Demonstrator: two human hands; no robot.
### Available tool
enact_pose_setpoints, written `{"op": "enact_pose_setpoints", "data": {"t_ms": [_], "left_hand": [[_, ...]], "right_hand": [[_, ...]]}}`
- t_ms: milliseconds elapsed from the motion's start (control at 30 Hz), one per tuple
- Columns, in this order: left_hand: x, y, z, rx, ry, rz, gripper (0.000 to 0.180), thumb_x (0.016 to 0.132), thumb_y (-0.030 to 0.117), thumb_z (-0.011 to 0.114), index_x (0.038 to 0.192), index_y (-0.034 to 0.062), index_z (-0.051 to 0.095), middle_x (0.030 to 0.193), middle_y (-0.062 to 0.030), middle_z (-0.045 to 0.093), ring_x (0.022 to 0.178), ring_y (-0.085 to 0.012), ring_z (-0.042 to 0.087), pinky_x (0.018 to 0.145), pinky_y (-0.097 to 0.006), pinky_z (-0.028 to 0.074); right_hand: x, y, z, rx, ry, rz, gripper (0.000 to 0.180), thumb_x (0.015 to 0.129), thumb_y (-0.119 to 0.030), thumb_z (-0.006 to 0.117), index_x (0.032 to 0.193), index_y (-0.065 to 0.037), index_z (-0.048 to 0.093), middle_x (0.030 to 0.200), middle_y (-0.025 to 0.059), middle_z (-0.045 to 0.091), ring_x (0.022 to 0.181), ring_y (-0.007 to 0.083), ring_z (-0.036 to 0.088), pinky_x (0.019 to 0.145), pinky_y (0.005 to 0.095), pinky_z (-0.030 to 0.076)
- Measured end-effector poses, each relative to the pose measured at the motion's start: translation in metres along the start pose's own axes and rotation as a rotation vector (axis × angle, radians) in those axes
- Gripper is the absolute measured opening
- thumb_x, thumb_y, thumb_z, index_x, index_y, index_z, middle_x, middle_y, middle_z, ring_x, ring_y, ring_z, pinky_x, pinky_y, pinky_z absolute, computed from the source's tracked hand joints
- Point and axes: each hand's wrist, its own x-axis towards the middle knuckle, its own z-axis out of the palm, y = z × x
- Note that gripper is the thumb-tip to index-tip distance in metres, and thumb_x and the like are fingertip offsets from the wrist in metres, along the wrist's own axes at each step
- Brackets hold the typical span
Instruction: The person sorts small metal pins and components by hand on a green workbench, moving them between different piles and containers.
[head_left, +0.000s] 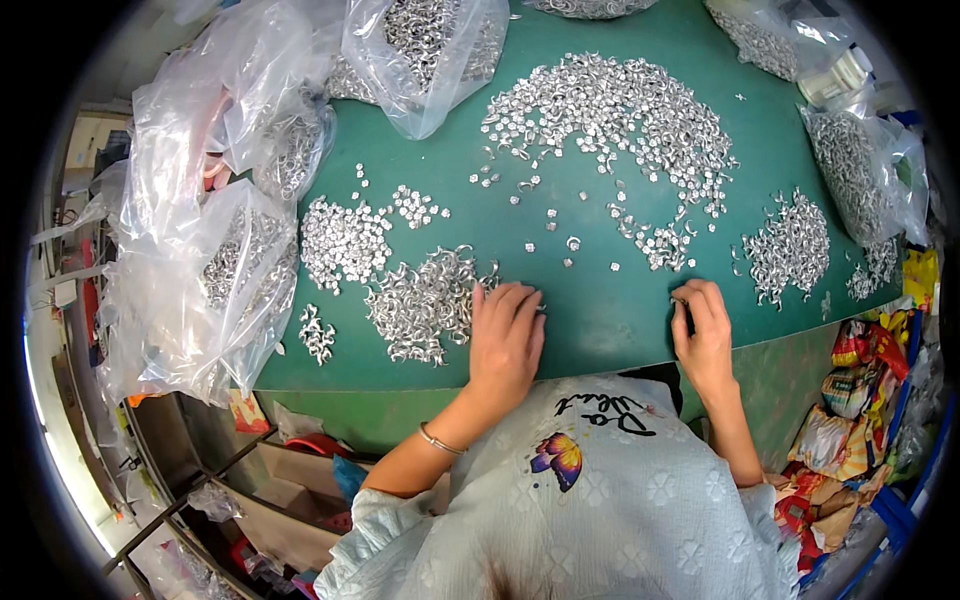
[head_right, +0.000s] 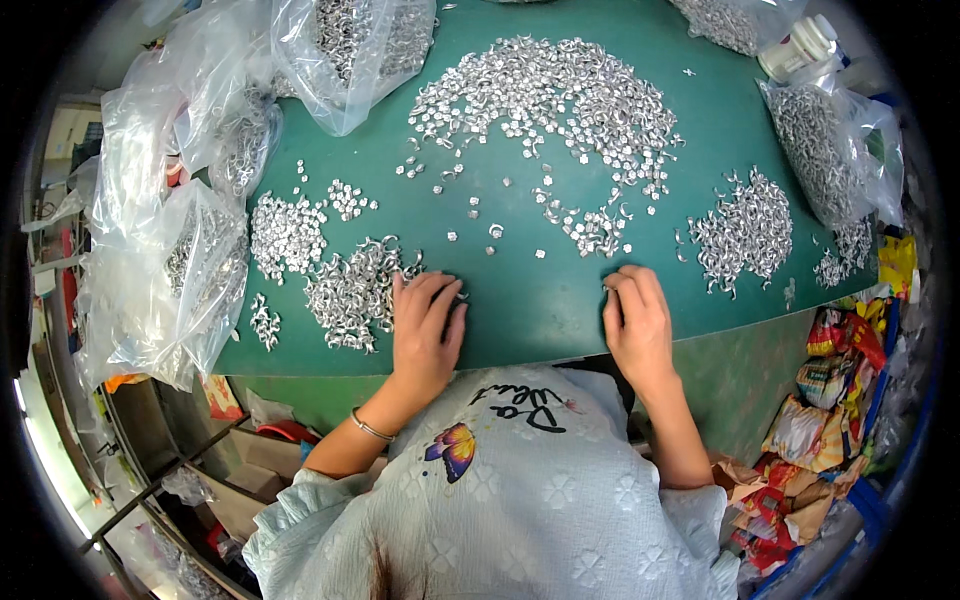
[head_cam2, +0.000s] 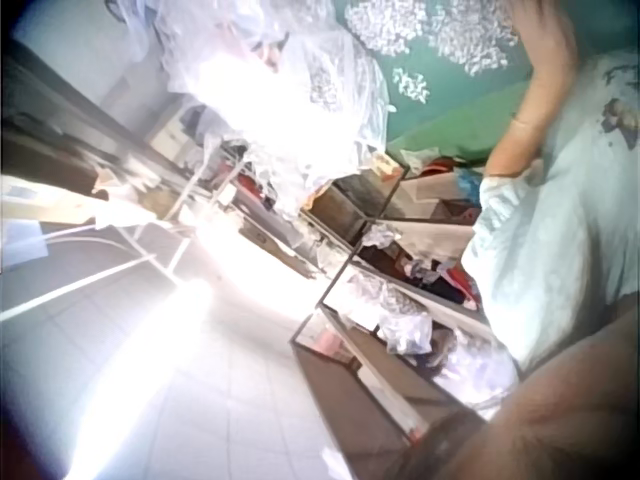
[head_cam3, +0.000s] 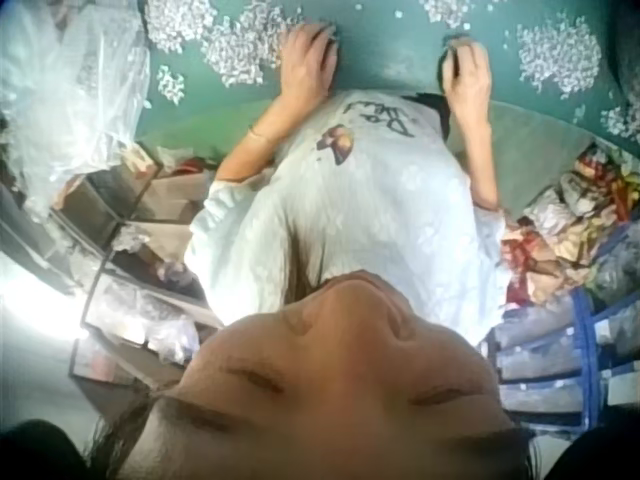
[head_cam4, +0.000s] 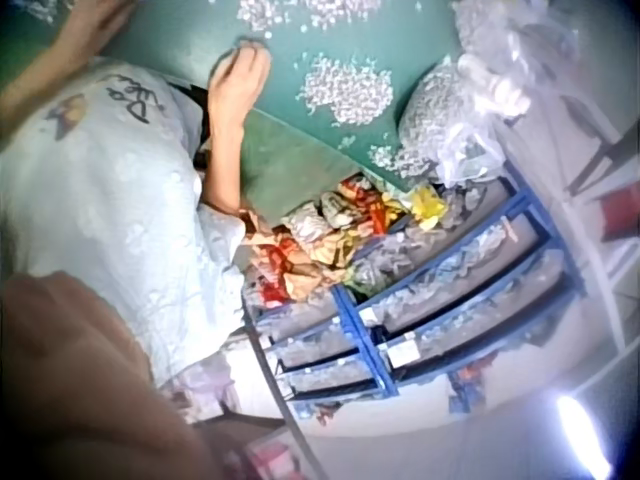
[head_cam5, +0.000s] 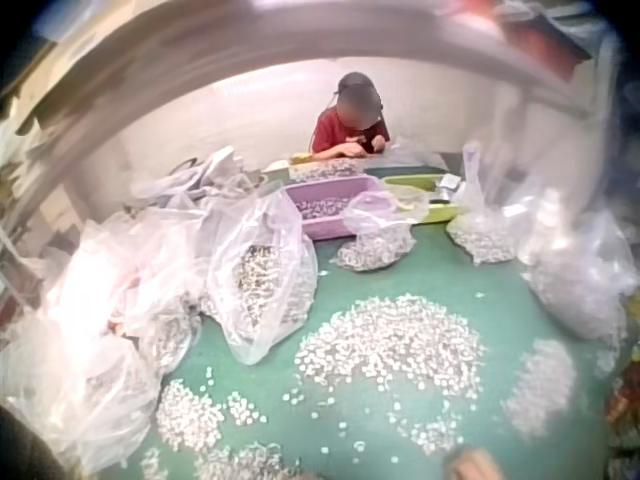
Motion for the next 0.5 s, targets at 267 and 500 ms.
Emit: {"op": "enact_pose_setpoints", "data": {"t_ms": [267,500], "left_hand": [[-0.008,0.004,-0.009,0.098,0.056,-0.014,0.031,0.076,-0.003,0.069,0.106,0.0032,0.065,0.117,-0.0108,0.059,0.109,-0.0305,0.056,0.1,-0.047,0.035],[-0.037,0.006,-0.02,0.094,0.139,-0.211,0.039,0.073,0.006,0.077,0.11,0.0085,0.064,0.107,-0.006,0.056,0.101,-0.0258,0.051,0.089,-0.04,0.033]], "right_hand": [[0.008,-0.022,0.019,0.075,-0.073,-0.09,0.019,0.08,0.008,0.062,0.098,0.003,0.061,0.099,0.0149,0.057,0.087,0.0336,0.059,0.076,0.0404,0.049],[0.008,-0.03,0.026,0.125,-0.119,-0.133,0.02,0.081,0.004,0.065,0.1,0.002,0.062,0.099,0.0148,0.057,0.089,0.0333,0.06,0.075,0.0402,0.05]]}}
